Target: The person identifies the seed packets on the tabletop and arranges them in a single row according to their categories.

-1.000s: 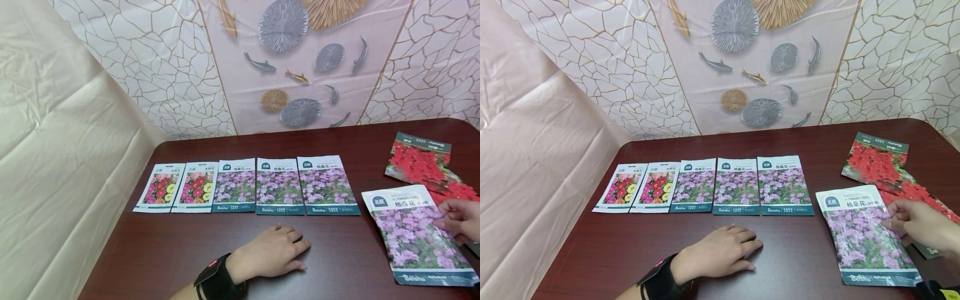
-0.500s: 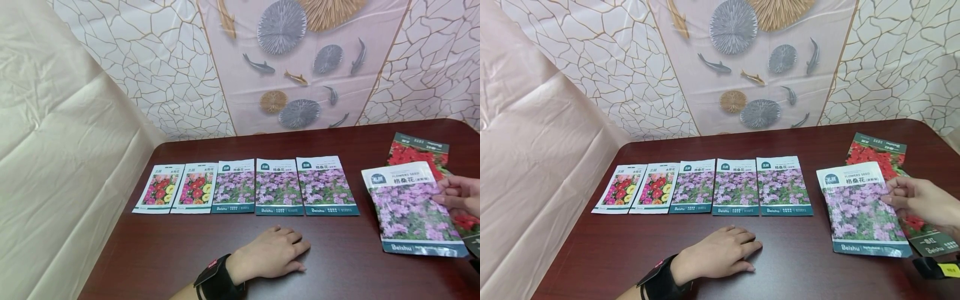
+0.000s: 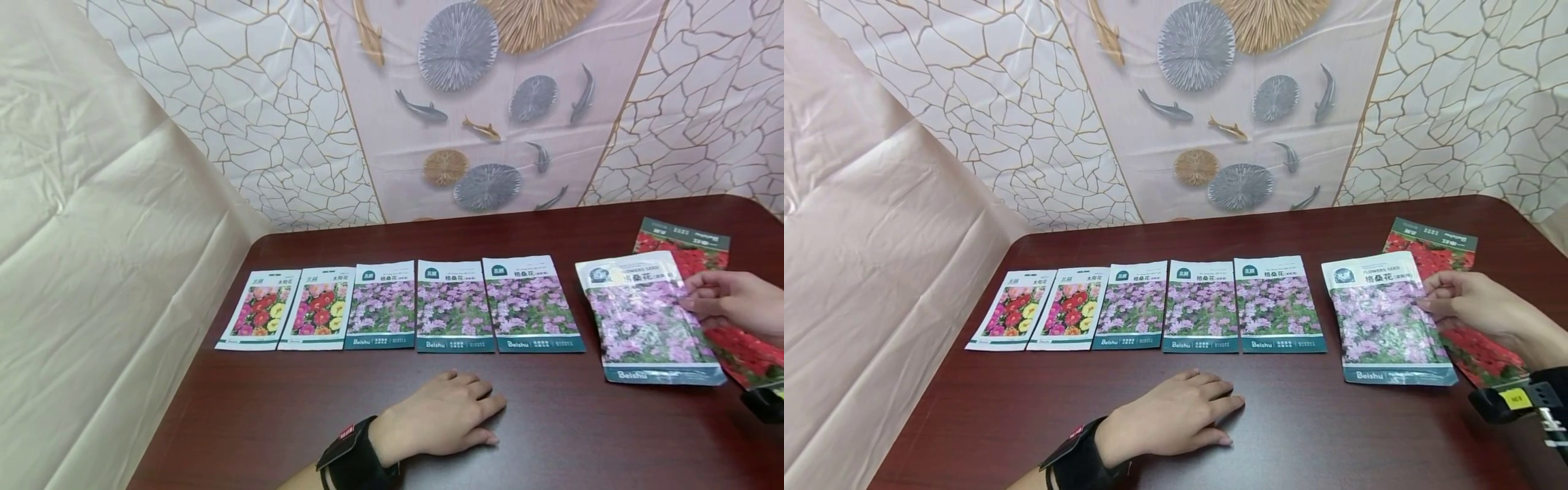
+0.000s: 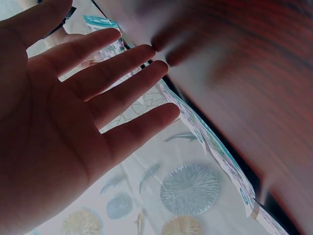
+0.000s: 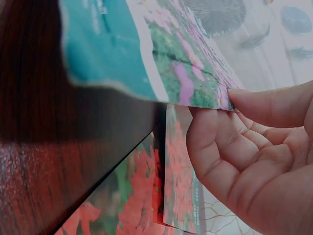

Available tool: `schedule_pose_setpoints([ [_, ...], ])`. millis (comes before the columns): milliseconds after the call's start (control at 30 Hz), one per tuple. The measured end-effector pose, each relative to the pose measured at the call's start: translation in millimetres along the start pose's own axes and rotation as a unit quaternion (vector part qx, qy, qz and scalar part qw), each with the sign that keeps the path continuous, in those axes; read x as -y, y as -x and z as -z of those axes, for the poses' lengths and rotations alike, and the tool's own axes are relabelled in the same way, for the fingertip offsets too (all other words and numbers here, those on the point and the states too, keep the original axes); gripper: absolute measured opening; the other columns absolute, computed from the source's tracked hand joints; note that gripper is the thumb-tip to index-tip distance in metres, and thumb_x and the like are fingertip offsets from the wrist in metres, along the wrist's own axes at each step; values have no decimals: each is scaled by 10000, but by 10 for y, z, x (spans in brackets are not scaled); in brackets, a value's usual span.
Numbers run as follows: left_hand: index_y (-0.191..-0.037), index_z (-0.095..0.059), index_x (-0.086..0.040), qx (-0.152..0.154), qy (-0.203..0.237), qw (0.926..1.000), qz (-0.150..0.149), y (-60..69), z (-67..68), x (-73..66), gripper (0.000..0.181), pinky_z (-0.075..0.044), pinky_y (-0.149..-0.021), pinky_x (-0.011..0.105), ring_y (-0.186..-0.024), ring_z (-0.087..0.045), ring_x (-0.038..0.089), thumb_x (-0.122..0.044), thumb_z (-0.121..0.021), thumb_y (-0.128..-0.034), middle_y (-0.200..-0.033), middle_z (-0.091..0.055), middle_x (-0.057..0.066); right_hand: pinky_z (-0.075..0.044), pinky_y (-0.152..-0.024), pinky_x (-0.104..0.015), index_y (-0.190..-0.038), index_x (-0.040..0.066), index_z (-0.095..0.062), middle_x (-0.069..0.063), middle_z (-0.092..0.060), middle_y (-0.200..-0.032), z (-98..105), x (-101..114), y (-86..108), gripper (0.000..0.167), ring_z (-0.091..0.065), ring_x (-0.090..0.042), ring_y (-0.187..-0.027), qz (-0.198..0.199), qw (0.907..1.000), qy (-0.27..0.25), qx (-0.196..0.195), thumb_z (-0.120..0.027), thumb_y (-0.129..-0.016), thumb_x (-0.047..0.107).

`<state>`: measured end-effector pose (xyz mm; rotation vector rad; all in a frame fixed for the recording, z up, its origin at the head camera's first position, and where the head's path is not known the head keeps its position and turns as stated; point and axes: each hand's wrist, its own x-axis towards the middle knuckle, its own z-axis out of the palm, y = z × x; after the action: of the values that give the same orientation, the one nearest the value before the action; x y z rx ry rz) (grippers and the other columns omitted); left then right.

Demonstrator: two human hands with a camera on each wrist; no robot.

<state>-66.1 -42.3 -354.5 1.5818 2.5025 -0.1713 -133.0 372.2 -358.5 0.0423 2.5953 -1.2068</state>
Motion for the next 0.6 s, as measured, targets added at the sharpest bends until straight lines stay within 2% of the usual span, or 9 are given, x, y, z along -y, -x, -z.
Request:
schedule_pose_setpoints([
  [100,-1356,-443,-221,31,20,10000,10,2,0,-4,497,-376,-953,299,-1190,-432,94,-486,-395,-938,-1271,-501,-35,-525,-608,-325,-1066,-188,-339,-45,-585,-796,14,46,-46,225,-562,-109,-651,-134,9997,-90,179,-440,-914,-57],
  [267,-1366,-429,-226,96,27,9999,47,9,1,-10,503,-369,-962,305,-1209,-416,98,-488,-396,-937,-1297,-484,-33,-525,-632,-327,-1060,-165,-363,-66,-579,-820,31,131,-144,212,-568,-144,-687,-214,9993,102,290,-441,-917,-29],
  [600,-1378,-414,-236,231,26,9997,60,7,-11,-14,520,-353,-983,334,-1246,-379,103,-500,-401,-929,-1336,-453,-30,-485,-546,-311,-945,-125,-399,-48,-501,-727,-23,181,-302,100,-502,-122,-615,-84,9991,335,243,-414,-886,-45],
])
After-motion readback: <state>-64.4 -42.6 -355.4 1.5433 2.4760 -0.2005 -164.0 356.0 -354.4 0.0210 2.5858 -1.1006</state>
